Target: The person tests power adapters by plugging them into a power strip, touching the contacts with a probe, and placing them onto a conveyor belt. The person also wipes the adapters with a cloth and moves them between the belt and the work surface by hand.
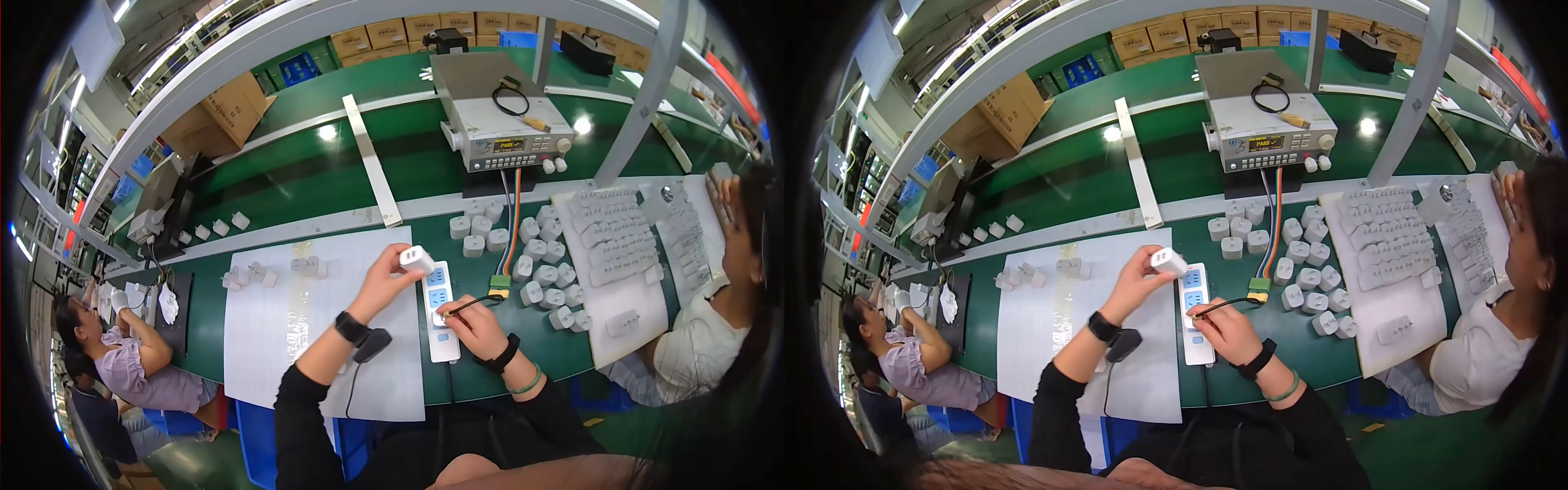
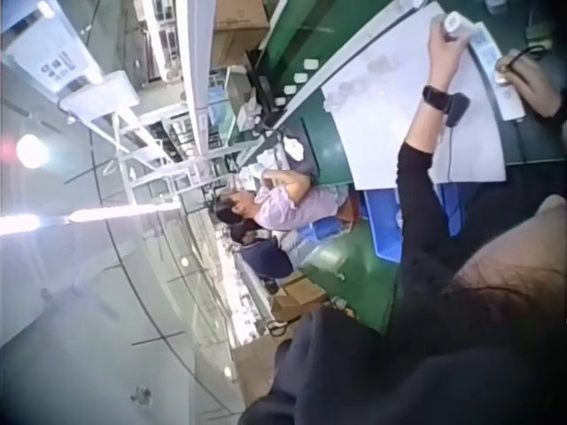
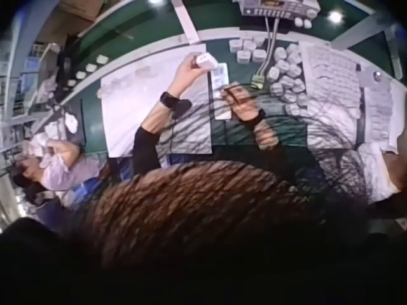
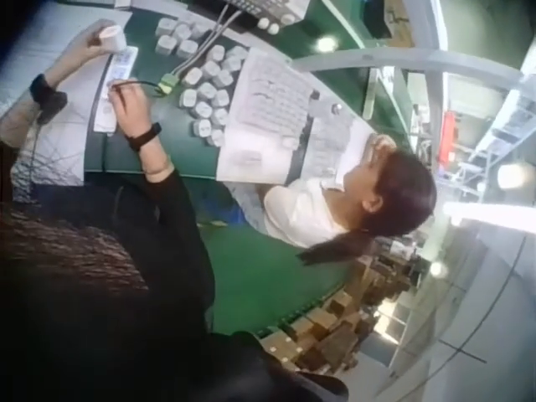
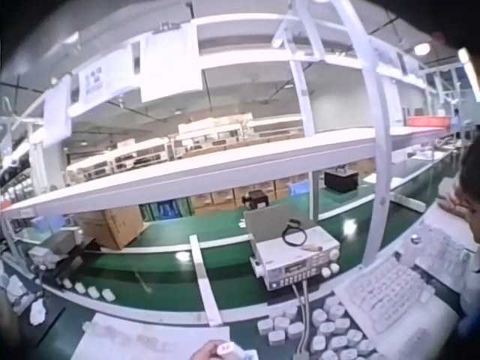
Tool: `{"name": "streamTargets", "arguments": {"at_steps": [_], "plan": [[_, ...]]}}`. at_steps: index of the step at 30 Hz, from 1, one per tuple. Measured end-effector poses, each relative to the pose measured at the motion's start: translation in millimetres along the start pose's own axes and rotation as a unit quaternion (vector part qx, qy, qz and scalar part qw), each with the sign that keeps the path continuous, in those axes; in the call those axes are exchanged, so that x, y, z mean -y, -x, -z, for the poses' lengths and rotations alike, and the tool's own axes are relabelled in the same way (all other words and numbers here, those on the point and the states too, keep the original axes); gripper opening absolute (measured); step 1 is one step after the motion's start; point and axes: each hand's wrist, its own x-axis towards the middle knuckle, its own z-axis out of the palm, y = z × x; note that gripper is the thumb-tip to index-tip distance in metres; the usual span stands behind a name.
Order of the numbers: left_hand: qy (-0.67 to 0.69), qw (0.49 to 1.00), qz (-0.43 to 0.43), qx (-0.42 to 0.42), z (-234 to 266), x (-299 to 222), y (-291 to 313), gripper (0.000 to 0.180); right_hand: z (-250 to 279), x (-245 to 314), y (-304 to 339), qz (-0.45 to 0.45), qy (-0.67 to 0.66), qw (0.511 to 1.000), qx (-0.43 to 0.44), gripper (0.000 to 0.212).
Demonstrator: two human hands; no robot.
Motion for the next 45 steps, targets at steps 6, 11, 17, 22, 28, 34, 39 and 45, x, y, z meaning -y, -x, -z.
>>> {"name": "streamTargets", "arguments": {"at_steps": [6,11,17,22,28,34,39,45], "plan": [[-0.118,0.99,-0.078,0.011,-28.9,10.5,-13.3,0.043,3.2,7.3,1.8,-0.004,0.01,1.0,-0.006,0.019],[-0.194,0.978,-0.05,0.055,-34.7,9.5,-12.7,0.043,2.3,1.2,5.2,-0.021,0.02,1.0,-0.002,0.016],[-0.174,0.968,-0.169,-0.067,-36.3,11.2,23.0,0.043,-0.2,0.4,4.7,-0.007,0.022,1.0,-0.014,0.017],[0.011,0.993,-0.108,0.041,-49.1,8.6,62.8,0.047,-1.2,-5.2,3.3,0.046,0.064,0.996,-0.033,0.015],[-0.094,0.983,-0.145,0.065,-51.4,21.9,55.7,0.042,14.1,23.0,-11.5,0.069,-0.023,0.99,-0.122,0.015],[-0.085,0.982,-0.159,0.061,-56.0,24.3,56.9,0.042,15.0,-1.9,-60.0,0.03,0.021,0.992,-0.121,0.016],[-0.096,0.978,-0.171,0.075,-53.0,29.5,59.9,0.044,0.8,-22.2,-63.7,0.011,0.056,0.994,-0.098,0.017],[0.232,0.969,-0.064,-0.048,-44.5,33.7,62.1,0.048,-11.0,-35.0,-60.3,0.003,0.12,0.986,-0.117,0.018]]}}
